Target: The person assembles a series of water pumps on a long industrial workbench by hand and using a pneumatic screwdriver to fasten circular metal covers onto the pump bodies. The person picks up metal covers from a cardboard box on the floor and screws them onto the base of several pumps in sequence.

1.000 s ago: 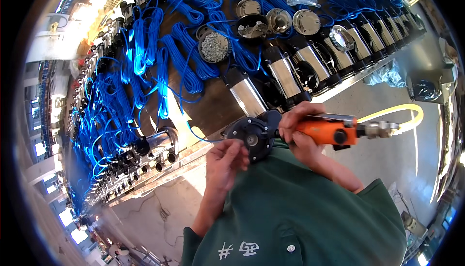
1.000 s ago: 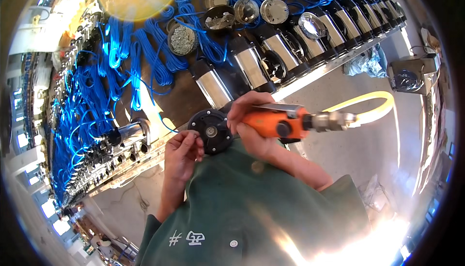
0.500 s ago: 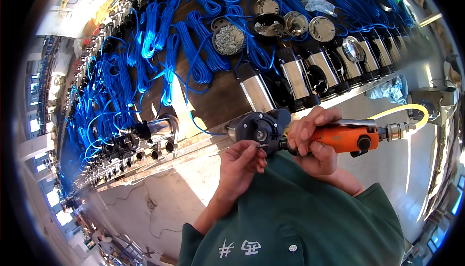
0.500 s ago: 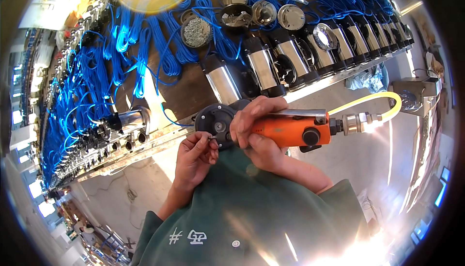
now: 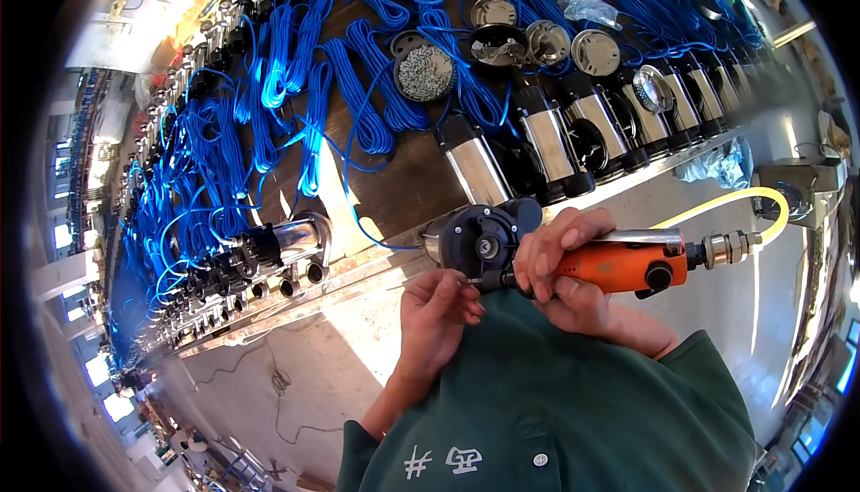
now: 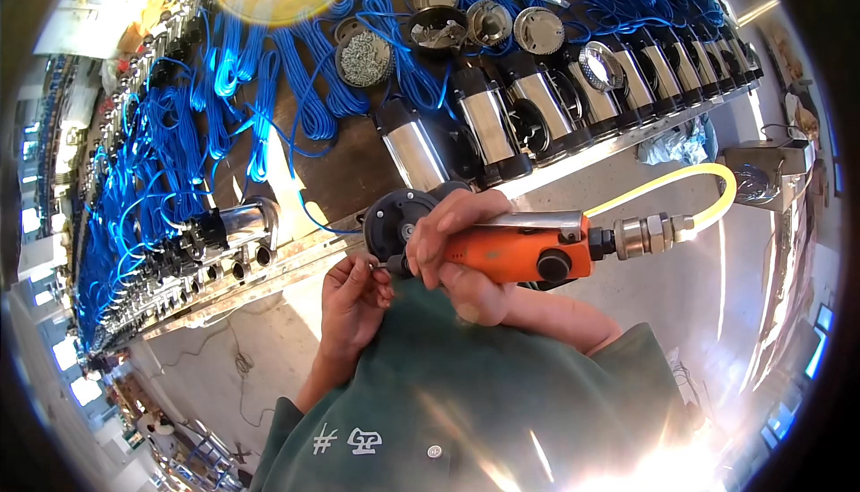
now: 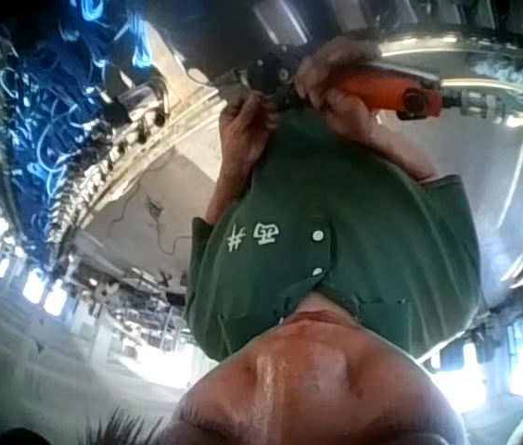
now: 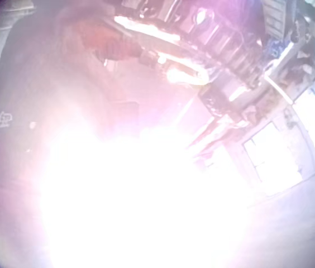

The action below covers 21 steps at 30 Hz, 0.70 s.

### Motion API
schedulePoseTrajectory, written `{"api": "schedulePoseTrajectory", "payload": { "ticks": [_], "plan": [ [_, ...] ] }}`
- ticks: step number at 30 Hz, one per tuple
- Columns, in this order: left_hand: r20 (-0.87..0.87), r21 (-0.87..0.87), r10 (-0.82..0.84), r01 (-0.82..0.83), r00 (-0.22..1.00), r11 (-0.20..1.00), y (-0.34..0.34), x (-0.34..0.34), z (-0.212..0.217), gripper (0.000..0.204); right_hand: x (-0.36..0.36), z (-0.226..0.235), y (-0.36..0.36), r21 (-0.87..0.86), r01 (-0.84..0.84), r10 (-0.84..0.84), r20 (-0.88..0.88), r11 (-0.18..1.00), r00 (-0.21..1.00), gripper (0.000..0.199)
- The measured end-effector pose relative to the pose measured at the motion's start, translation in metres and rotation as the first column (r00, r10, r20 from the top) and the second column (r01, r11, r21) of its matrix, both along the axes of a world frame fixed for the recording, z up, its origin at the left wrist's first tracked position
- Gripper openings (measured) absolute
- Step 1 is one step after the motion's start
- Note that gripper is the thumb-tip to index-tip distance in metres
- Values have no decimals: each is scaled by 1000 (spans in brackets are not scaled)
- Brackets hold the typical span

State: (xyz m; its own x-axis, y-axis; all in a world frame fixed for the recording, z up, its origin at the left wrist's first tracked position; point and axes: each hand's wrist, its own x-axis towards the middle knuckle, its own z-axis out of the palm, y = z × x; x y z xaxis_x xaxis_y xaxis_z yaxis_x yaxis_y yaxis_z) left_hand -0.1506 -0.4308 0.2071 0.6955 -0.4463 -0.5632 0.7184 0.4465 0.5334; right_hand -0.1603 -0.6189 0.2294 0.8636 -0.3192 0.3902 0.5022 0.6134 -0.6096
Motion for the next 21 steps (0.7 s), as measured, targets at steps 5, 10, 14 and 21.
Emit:
{"api": "schedulePoseTrajectory", "payload": {
  "ticks": [5, 10, 14, 21],
  "plan": [
    [2, 16, 8, -8, 1000, 1000, 0, 1, 2, 19, -1, 2, 4, -9, 16, -16, -15, 1000, 1000, 35],
    [49, 114, -35, 29, 998, 993, 1, 0, 3, 18, -3, -5, 6, -15, 10, -10, 29, 1000, 1000, 33],
    [93, 209, -89, 68, 992, 976, 2, -2, 5, 17, -11, 0, 8, -113, 6, -16, -87, 994, 996, 27],
    [-3, 219, -75, 74, 997, 973, 3, -9, 4, 16, -16, -5, 11, -91, 3, -15, -128, 996, 992, 28]
  ]
}}
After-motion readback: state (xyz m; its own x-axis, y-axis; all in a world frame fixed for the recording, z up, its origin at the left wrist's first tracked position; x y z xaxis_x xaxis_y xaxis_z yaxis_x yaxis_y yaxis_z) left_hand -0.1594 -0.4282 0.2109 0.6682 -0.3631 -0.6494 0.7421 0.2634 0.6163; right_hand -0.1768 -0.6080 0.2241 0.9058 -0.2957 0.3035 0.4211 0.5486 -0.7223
